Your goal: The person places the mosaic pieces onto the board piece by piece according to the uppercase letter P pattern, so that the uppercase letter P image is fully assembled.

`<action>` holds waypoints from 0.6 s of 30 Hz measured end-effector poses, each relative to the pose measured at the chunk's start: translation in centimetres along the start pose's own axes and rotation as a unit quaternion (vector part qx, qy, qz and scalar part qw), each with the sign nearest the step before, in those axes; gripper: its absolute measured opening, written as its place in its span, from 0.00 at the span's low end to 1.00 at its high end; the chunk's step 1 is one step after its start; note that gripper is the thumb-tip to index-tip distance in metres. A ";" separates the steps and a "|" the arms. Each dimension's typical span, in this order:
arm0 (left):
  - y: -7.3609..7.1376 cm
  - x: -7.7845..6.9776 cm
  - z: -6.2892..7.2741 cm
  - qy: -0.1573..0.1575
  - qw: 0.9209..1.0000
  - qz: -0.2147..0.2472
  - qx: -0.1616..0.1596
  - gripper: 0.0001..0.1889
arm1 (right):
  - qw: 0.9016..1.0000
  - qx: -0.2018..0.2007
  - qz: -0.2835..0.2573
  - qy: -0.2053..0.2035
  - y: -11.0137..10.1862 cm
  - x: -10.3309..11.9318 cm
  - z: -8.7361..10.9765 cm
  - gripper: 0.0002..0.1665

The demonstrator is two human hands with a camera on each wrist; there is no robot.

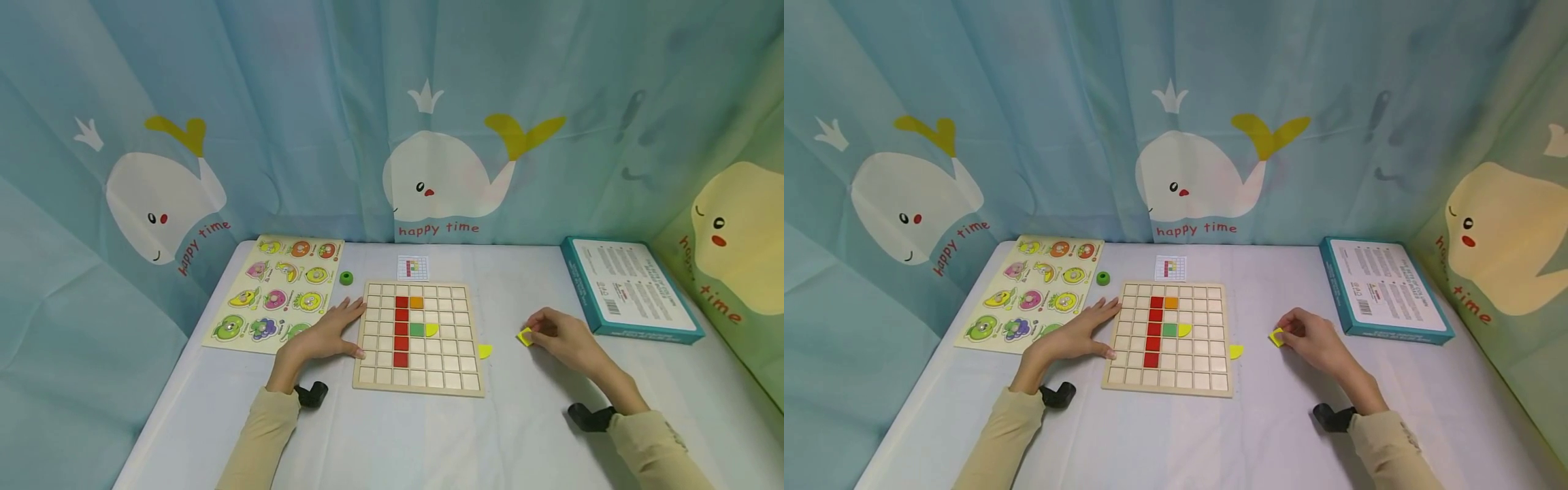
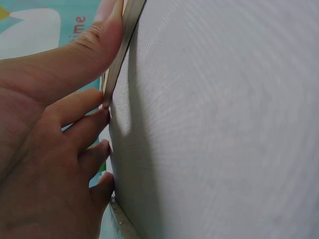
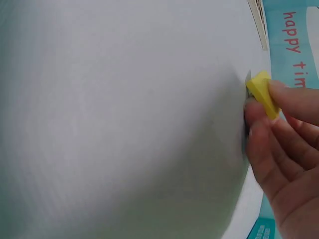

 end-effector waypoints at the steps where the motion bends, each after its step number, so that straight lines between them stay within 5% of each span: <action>1: 0.0 0.0 0.0 0.001 1.000 0.000 -0.001 0.53 | 1.000 -0.001 -0.005 -0.001 0.1 0.1 0.0 0.09; 18: 0.0 0.0 0.0 -0.001 1.000 -0.005 0.002 0.54 | 0.996 0.017 -0.081 -0.033 1.6 2.8 -2.1 0.14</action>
Point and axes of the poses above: each hand's wrist, its own z-axis away from the middle knuckle, its own y-axis out of the palm, x = y × z, the point moved 4 cm from there along -z, towards the middle knuckle, and after that the axes turned 13 degrees about x, right-handed, at the moved point
